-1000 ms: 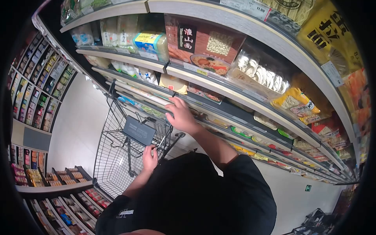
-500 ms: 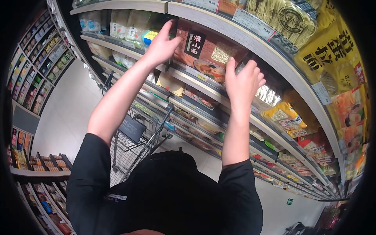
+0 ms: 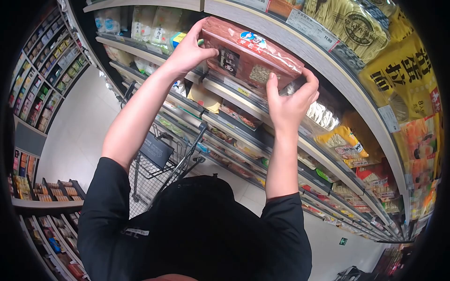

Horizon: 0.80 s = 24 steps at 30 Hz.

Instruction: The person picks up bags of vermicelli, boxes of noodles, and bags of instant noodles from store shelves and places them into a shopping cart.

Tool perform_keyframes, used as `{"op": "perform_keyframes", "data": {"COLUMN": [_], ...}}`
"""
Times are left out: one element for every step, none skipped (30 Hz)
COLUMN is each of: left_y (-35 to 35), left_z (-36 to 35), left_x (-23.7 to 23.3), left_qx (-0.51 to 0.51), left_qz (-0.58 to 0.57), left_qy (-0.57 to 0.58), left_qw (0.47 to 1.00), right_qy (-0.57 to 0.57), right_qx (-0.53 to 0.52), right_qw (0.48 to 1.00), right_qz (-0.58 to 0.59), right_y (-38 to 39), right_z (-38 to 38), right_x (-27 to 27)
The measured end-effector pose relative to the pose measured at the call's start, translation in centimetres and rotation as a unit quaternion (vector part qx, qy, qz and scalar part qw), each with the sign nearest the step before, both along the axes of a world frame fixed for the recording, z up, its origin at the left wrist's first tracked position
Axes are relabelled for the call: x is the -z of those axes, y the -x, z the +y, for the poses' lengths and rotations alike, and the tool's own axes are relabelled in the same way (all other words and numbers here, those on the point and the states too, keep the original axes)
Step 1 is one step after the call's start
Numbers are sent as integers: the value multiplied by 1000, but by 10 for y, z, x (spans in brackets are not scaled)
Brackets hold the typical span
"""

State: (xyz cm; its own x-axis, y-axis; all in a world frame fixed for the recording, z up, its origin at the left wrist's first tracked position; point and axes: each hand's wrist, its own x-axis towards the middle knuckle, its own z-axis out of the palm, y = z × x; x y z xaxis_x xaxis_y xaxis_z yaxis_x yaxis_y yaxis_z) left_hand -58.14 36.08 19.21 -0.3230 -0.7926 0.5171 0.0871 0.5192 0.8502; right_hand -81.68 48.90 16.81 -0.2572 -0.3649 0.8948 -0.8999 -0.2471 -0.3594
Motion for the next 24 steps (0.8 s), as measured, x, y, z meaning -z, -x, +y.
{"op": "perform_keyframes", "data": {"left_y": [-3, -6, -8, -9, -12, -15, -17, -16, -16, -16, -17, -18, -19, -20, -21, -22, -22, -22, -21, -20, -20, -21, -23, -25], "left_z": [-3, -7, -12, -18, -20, -13, -7, -5, -5, -6, -6, -3, -1, 0, 0, -2, -3, -2, 0, 3, 5, 5, 4, 5], "left_x": [-3, -6, -7, -9, -8, -16, -20, -20, -17, -12, -8, -10, -9, -9, -9, -10, -10, -10, -13, -17, -19, -17, -13, -9], "left_qx": [9, 18, 27, 41, 62, 83, 105, 91, 96, 102, 107, 124, 123, 122, 120, 116, 112, 110, 105, 100, 94, 88, 83, 78], "left_qz": [-24, -48, -71, -78, -67, -56, -46, -45, -43, -42, -40, -33, -35, -37, -38, -43, -48, -54, -51, -48, -43, -47, -52, -57], "left_qy": [-7, -15, -24, -12, -41, -70, -100, -95, -104, -113, -122, -127, -116, -106, -95, -96, -98, -102, -93, -83, -73, -40, -7, 25], "left_qw": [1000, 999, 997, 996, 995, 992, 988, 990, 989, 987, 986, 984, 985, 986, 987, 988, 988, 987, 989, 990, 992, 994, 995, 995], "right_qy": [3, 6, 8, 4, 1, -2, -17, -32, -47, -49, -50, -51, -41, -32, -23, -23, -26, -29, -29, -28, -28, -16, -3, 9], "right_qx": [-27, -53, -79, -86, -93, -99, -96, -94, -91, -100, -109, -119, -113, -107, -102, -144, -186, -226, -233, -240, -248, -265, -281, -296], "right_qw": [1000, 998, 996, 996, 995, 995, 995, 995, 994, 993, 992, 991, 992, 992, 992, 988, 982, 973, 971, 970, 968, 963, 958, 953], "right_qz": [-10, -21, -32, -32, -32, -32, -12, 7, 27, 26, 25, 26, 42, 59, 76, 40, 3, -35, -38, -40, -42, -47, -54, -62], "right_y": [1, 2, 3, 3, 3, 4, 5, 8, 9, 9, 9, 9, 9, 9, 9, 8, 6, 5, 5, 6, 8, 6, 4, 2], "right_z": [-1, -2, -1, 1, 2, 4, 7, 10, 13, 16, 19, 21, 22, 22, 21, 17, 14, 12, 12, 11, 10, 10, 10, 11], "right_x": [0, 0, 1, 1, 1, 0, -1, -3, -4, -4, -4, -5, -4, -2, 0, 2, 6, 9, 11, 11, 11, 11, 13, 14]}}
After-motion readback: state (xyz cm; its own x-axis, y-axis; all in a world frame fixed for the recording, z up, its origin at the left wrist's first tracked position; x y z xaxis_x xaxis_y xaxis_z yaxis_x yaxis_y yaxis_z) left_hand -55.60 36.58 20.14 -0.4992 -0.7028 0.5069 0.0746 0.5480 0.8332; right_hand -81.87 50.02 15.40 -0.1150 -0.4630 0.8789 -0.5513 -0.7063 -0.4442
